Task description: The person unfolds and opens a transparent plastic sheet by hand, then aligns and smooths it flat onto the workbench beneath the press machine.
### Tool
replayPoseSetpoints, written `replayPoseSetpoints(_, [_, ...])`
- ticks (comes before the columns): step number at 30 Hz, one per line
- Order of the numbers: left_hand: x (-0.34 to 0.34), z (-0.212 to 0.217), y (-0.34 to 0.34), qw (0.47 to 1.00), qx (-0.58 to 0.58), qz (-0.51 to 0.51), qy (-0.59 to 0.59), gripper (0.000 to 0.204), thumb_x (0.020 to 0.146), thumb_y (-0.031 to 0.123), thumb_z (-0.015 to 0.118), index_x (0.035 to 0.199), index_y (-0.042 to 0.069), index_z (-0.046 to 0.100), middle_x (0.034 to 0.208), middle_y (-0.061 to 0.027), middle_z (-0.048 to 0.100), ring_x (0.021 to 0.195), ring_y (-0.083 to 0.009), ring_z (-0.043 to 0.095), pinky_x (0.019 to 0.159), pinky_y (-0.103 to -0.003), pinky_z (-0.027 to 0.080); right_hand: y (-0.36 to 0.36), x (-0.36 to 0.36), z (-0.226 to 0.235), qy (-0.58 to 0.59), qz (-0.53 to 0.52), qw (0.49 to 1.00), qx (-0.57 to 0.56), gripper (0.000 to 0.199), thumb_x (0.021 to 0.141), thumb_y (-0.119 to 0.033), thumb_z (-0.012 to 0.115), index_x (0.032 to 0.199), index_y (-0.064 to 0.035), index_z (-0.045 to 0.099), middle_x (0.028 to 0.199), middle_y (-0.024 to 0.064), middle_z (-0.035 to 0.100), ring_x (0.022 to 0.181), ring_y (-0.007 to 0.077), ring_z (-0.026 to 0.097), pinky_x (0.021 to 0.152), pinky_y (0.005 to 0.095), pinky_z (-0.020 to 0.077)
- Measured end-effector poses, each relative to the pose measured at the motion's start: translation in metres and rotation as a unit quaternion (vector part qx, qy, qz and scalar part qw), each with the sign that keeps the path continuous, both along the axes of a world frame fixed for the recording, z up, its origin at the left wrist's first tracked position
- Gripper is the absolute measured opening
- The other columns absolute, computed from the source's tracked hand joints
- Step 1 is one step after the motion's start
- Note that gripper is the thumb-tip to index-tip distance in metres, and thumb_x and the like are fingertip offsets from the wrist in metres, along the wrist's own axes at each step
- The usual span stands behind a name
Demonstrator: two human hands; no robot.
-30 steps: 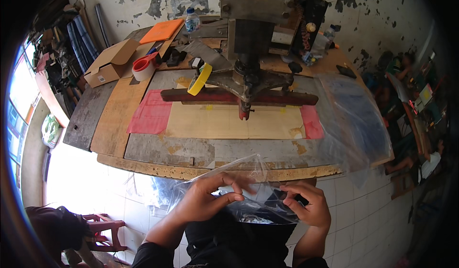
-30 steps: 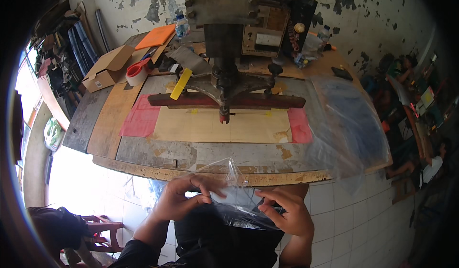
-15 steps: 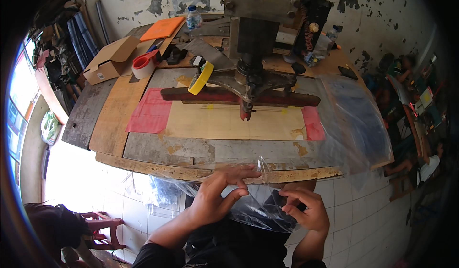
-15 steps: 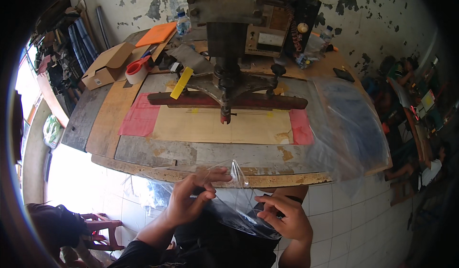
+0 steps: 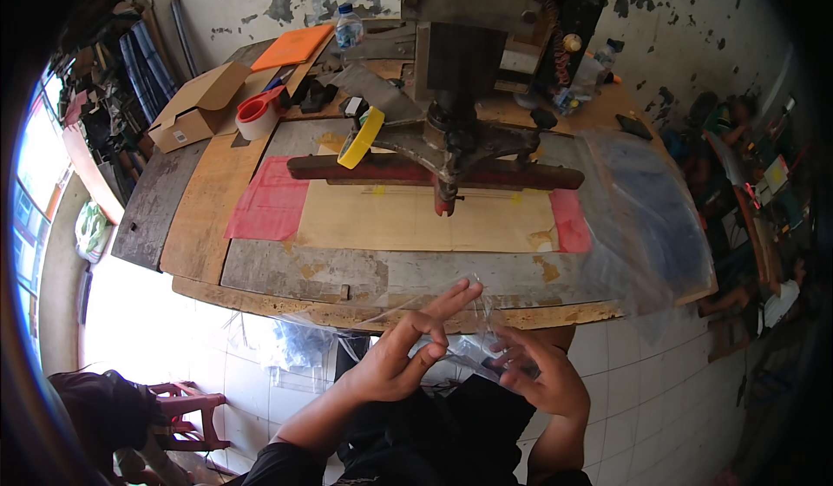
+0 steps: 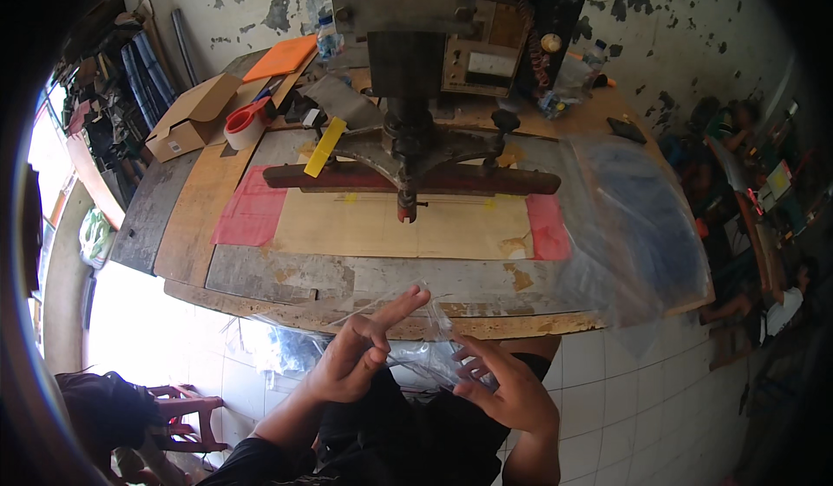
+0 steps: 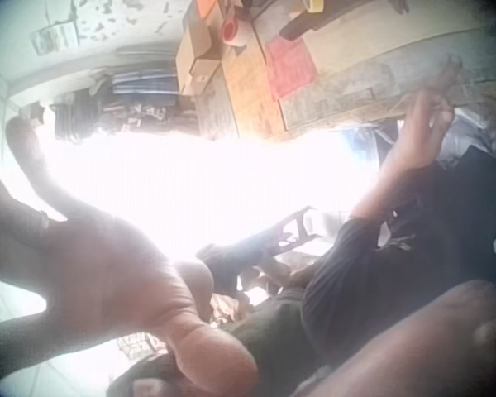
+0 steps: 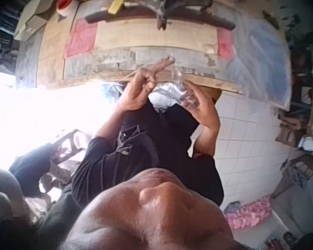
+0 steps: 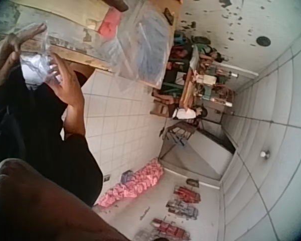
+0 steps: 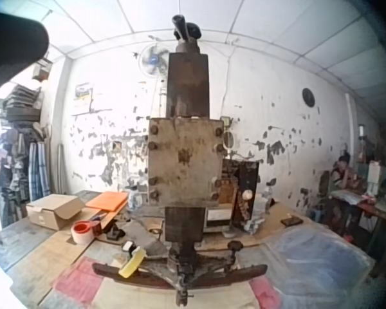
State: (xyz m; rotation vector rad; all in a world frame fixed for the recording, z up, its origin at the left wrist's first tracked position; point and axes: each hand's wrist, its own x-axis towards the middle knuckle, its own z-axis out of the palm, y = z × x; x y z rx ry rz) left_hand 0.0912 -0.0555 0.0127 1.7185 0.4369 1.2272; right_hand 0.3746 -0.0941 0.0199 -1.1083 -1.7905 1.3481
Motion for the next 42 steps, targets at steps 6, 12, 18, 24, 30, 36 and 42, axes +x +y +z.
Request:
replayPoseSetpoints(6, [-0.003, 0.003, 0.002, 0.999, -0.016, 0.015, -0.028, 0.021, 0.114, 0.028, 0.053, 0.113, 0.011, 0.04, 0.161, -0.0442, 0.037, 0.161, -0.0559, 0.02, 0.128, -0.063, 0.013, 0.0, 0.001, 0.015, -0.108, 0.046, 0.99, 0.08, 0.117, 0.077, -0.049, 0.096, 0.168, -0.0101, 0.033, 0.121, 0.0174, 0.072, 0.101, 0.026, 0.076, 0.087, 0.037, 0.0626])
replayPoseSetpoints(12, [-0.007, 0.004, 0.002, 0.999, -0.005, 0.031, -0.022, 0.026, 0.114, 0.032, 0.054, 0.11, 0.01, 0.041, 0.163, -0.0454, 0.033, 0.161, -0.0572, 0.016, 0.128, -0.064, 0.01, 0.002, -0.001, 0.009, -0.158, -0.012, 0.987, 0.016, 0.107, 0.081, -0.038, 0.096, 0.166, -0.0138, 0.037, 0.098, 0.0102, 0.073, 0.087, 0.0222, 0.075, 0.083, 0.0352, 0.0618])
replayPoseSetpoints(18, [-0.012, 0.003, 0.001, 0.997, 0.024, 0.069, -0.032, 0.028, 0.114, 0.033, 0.053, 0.108, 0.009, 0.042, 0.165, -0.0451, 0.029, 0.161, -0.0565, 0.016, 0.129, -0.063, 0.01, 0.004, 0.004, -0.002, -0.121, -0.079, 0.987, 0.07, 0.081, 0.079, -0.023, 0.097, 0.148, -0.0094, 0.057, 0.09, 0.0066, 0.072, 0.083, 0.018, 0.075, 0.081, 0.0325, 0.0601])
replayPoseSetpoints(24, [-0.016, 0.003, 0.003, 0.983, -0.008, 0.151, -0.107, 0.028, 0.114, 0.035, 0.052, 0.11, 0.009, 0.044, 0.165, -0.0452, 0.028, 0.162, -0.0541, 0.016, 0.129, -0.061, 0.008, 0.014, 0.017, -0.007, -0.111, -0.137, 0.974, 0.14, 0.068, 0.078, -0.017, 0.097, 0.136, -0.0045, 0.063, 0.089, 0.0053, 0.075, 0.087, 0.0159, 0.076, 0.083, 0.0289, 0.0575])
replayPoseSetpoints(30, [-0.023, 0.0, 0.013, 0.977, -0.009, 0.171, -0.125, 0.017, 0.116, 0.025, 0.049, 0.112, 0.009, 0.045, 0.166, -0.0403, 0.034, 0.162, -0.0472, 0.026, 0.13, -0.058, 0.016, 0.015, 0.026, -0.016, 0.039, -0.172, 0.983, 0.057, 0.069, 0.081, -0.008, 0.095, 0.139, -0.0021, 0.06, 0.108, 0.007, 0.072, 0.098, 0.0154, 0.072, 0.088, 0.0301, 0.0583])
replayPoseSetpoints(36, [-0.031, -0.001, 0.021, 0.964, -0.101, 0.216, -0.116, 0.012, 0.115, 0.018, 0.053, 0.114, 0.006, 0.049, 0.153, -0.0333, 0.057, 0.147, -0.0344, 0.054, 0.123, -0.046, 0.037, 0.019, 0.025, -0.022, 0.131, -0.18, 0.972, 0.079, 0.073, 0.083, -0.009, 0.094, 0.144, -0.0002, 0.056, 0.107, 0.0076, 0.069, 0.1, 0.0158, 0.07, 0.089, 0.0301, 0.0599])
replayPoseSetpoints(42, [-0.036, -0.006, 0.018, 0.972, -0.122, 0.186, -0.075, 0.01, 0.112, 0.013, 0.059, 0.117, 0.006, 0.053, 0.141, -0.0291, 0.068, 0.138, -0.03, 0.063, 0.114, -0.041, 0.047, 0.017, 0.034, -0.021, 0.009, -0.143, 0.987, 0.069, 0.074, 0.08, -0.02, 0.097, 0.141, -0.0001, 0.06, 0.118, 0.0112, 0.071, 0.105, 0.0203, 0.071, 0.091, 0.0333, 0.0603])
